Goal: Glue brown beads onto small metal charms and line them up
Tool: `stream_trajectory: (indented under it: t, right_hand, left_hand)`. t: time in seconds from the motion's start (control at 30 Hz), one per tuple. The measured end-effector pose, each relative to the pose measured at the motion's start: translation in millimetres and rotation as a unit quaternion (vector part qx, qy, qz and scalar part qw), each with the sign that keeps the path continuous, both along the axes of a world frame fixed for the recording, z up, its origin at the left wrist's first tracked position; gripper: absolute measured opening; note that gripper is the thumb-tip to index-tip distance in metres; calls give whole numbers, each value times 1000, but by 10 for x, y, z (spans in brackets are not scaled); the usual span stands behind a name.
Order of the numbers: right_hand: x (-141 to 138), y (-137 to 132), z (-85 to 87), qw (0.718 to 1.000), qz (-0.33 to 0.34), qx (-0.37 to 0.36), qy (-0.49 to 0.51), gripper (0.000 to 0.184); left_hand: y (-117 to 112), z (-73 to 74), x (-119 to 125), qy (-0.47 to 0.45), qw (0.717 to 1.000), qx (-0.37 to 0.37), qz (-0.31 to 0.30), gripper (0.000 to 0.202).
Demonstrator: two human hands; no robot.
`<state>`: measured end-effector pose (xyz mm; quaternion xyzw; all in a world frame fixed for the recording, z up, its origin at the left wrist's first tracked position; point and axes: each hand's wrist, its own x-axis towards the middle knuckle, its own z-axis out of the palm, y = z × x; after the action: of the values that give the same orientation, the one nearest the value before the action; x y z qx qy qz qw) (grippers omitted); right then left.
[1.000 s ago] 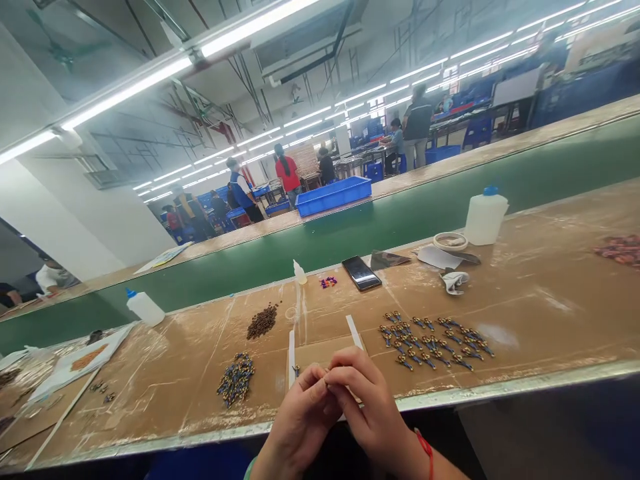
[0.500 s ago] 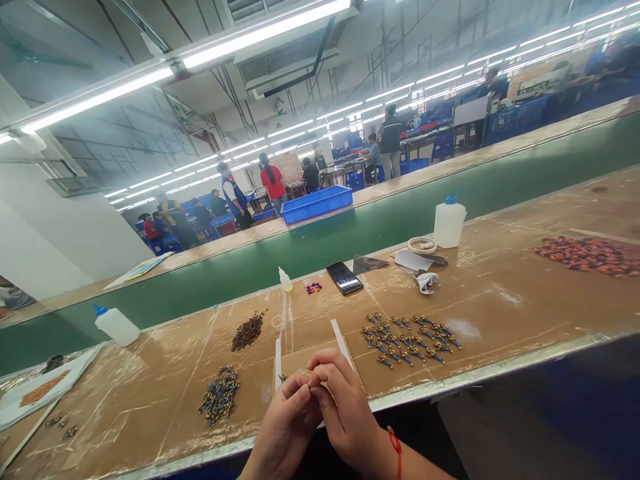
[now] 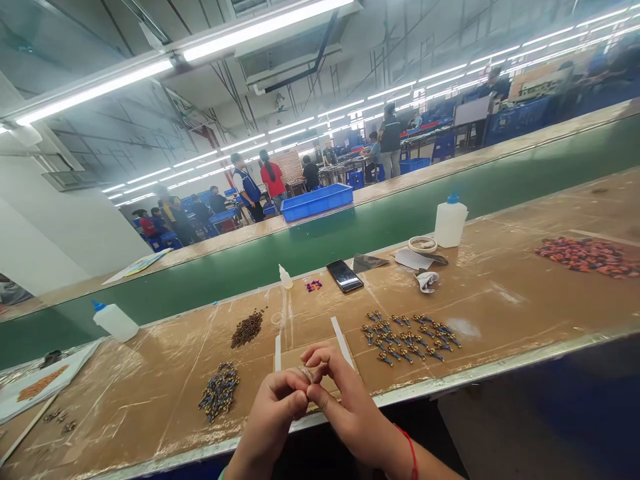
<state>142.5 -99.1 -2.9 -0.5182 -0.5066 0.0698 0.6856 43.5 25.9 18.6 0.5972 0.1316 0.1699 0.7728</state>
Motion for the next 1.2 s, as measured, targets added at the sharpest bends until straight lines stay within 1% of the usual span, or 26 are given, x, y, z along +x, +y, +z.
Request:
stream_trajectory:
  t: [0.07, 0.2, 0.27, 0.33, 0.53, 0.63, 0.73, 0.77, 0.8, 0.87, 0.9, 0.93, 0.97, 1.03, 1.1, 1.2]
  right_hand:
    - [-2, 24, -46, 999, 11, -1, 33, 14]
    - [-50, 97, -139, 997, -46, 26, 54, 18]
    - [-78, 124, -169, 995, -62, 35, 64, 19]
    - [-96, 136, -180, 995, -57, 29, 82, 20]
    - [-117, 140, -161, 983, 10, -8, 185, 37]
    - [-128, 157, -171, 979, 10, -15, 202, 41]
    - [-127, 185, -170, 982, -7, -16, 189, 42]
    - [-124, 193, -157, 984, -21, -14, 178, 42]
    - [-122, 197, -135, 986, -36, -10, 164, 42]
    - [-120, 193, -69, 988, -64, 1, 137, 42]
    - [-120, 184, -29, 989, -71, 4, 129, 43]
    - [-119, 172, 12, 989, -72, 3, 128, 43]
    - [-116, 158, 52, 989, -71, -1, 133, 43]
    - [-106, 130, 125, 987, -67, -13, 146, 41]
    - [-96, 108, 183, 987, -67, -22, 147, 40]
    - [-91, 101, 237, 990, -74, -26, 120, 38]
  left_hand:
    - [15, -8, 2, -8, 999, 30, 8, 48]
    - [18, -54, 1, -26, 996, 69, 48, 43]
    - [17, -71, -11, -34, 993, 92, 67, 40]
    - [19, -70, -26, -37, 989, 117, 81, 38]
    - [22, 13, -55, -19, 979, 169, 110, 37]
    - [33, 14, -58, -20, 978, 175, 115, 37]
    - [60, -25, -50, -36, 977, 171, 118, 34]
    - [69, -34, -43, -47, 979, 161, 116, 32]
    - [77, -35, -35, -61, 984, 135, 104, 30]
    - [83, -10, -13, -91, 993, 47, 60, 32]
    - [83, 13, -2, -104, 994, -9, 34, 36]
    - [82, 41, 10, -109, 993, -51, 17, 41]
    - [82, 70, 21, -111, 991, -79, 12, 47]
    - [85, 122, 39, -129, 982, -138, -15, 50]
    - [83, 160, 46, -151, 971, -181, -42, 50]
    - [68, 185, 36, -167, 961, -209, -65, 50]
